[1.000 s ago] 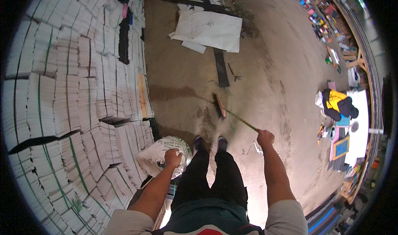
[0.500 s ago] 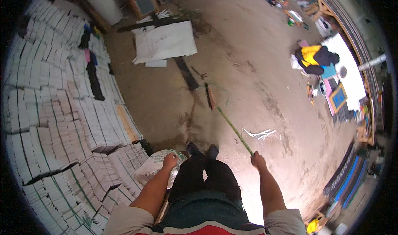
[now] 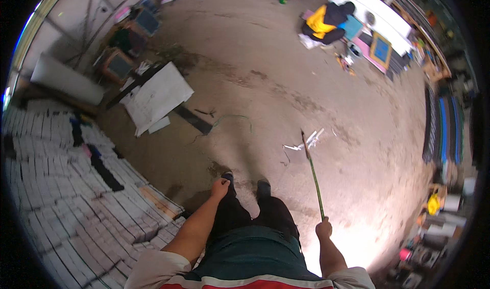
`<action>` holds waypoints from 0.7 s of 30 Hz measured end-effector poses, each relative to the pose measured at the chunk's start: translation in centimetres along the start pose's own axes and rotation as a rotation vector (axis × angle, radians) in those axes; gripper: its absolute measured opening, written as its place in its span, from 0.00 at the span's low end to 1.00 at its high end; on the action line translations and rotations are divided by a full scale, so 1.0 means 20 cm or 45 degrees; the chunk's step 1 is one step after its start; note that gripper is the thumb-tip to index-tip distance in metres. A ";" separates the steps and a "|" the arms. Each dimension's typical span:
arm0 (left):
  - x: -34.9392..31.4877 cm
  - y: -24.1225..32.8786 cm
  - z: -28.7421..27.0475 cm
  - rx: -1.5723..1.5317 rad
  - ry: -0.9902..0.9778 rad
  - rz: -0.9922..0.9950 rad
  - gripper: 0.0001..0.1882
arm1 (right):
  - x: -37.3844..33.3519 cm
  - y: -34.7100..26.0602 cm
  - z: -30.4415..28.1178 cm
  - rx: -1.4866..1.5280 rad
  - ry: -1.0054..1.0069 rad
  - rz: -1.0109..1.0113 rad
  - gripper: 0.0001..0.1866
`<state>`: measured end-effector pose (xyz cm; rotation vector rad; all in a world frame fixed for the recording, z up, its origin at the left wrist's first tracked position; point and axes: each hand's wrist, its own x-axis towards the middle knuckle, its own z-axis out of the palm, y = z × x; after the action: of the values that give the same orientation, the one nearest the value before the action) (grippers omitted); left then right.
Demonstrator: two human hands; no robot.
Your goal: The person sweeps debris on a concrete floor using a broom, gathering small pieces into a pile. They then use a white sack to collect the swept debris, lifting and moving the sack to a different location.
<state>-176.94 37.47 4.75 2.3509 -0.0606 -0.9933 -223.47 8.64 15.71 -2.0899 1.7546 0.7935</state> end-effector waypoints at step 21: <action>0.20 -0.44 -0.83 0.188 -0.246 -0.060 0.20 | -0.10 -1.85 0.38 0.771 -0.325 -0.073 0.15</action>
<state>-164.49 51.92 6.64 2.3900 -0.1589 -1.2766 -189.35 22.21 6.41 -1.5542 1.5401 0.4132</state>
